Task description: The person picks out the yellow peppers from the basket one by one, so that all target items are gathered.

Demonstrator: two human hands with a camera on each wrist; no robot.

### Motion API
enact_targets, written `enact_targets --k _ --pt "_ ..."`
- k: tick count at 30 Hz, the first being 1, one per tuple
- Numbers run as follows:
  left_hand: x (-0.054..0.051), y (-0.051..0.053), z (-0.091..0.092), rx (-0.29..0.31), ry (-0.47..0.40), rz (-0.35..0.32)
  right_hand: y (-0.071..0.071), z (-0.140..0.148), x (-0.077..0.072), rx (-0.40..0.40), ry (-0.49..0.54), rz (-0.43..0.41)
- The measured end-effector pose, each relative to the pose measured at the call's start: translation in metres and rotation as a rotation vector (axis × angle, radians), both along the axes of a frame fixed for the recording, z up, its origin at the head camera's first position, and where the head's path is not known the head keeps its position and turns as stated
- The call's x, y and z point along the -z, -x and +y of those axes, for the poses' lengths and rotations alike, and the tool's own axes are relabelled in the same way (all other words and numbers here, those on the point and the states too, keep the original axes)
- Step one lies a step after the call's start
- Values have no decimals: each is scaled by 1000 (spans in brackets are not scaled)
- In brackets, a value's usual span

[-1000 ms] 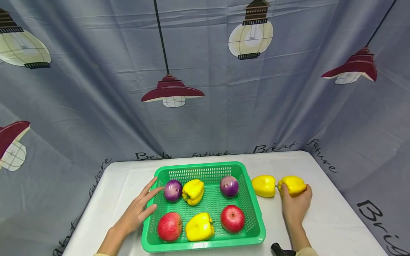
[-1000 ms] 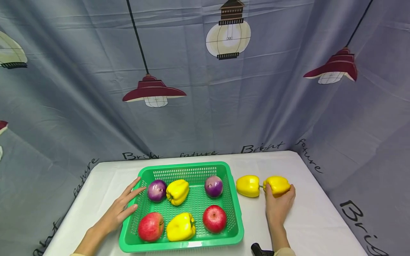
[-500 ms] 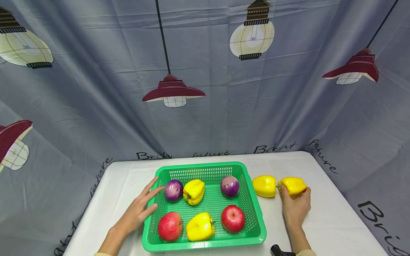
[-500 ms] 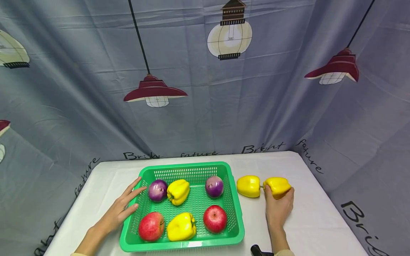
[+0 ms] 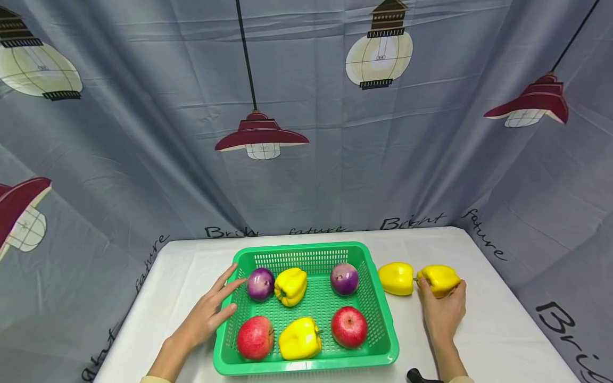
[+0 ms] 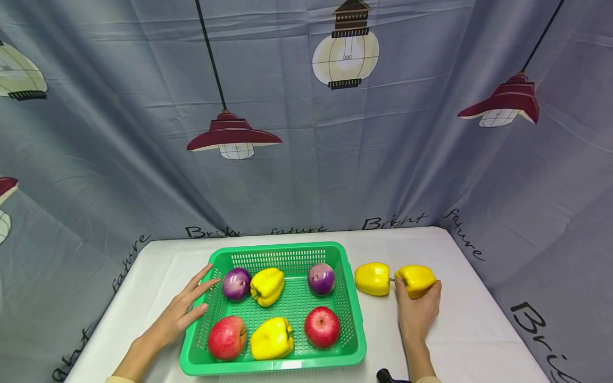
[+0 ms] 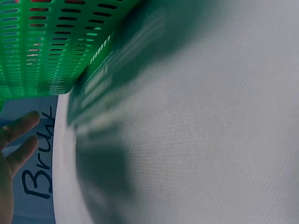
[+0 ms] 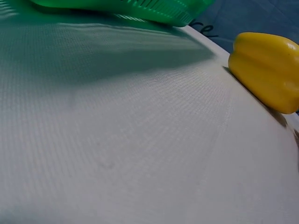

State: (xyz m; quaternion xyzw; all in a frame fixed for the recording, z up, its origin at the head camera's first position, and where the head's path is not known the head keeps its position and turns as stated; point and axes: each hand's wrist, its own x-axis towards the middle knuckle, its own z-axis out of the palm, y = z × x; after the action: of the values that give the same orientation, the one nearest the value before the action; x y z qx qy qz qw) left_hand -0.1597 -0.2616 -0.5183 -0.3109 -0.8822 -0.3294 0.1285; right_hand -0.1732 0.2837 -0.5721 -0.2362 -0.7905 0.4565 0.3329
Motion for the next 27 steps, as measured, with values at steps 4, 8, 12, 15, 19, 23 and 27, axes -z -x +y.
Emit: enact_targets --k 4,8,12,15,19,23,27 --pt "-1 0 0 -1 7 2 0 -1 0 -10 -9 2" --pt "-1 0 0 -2 8 1 -1 0 0 -13 -19 -4" --pt "-1 0 1 -3 6 -2 -5 1 -2 -25 -4 -61" --pt "-1 -1 1 -5 5 -5 -11 2 -4 -39 5 -107" --pt "-1 -1 1 -9 4 -3 -15 3 -7 -65 -29 -91" --pt "-1 -1 1 -6 4 7 -18 3 -16 -99 -83 -36" --pt "-1 0 1 -6 8 11 -20 3 -28 -134 -119 -2"
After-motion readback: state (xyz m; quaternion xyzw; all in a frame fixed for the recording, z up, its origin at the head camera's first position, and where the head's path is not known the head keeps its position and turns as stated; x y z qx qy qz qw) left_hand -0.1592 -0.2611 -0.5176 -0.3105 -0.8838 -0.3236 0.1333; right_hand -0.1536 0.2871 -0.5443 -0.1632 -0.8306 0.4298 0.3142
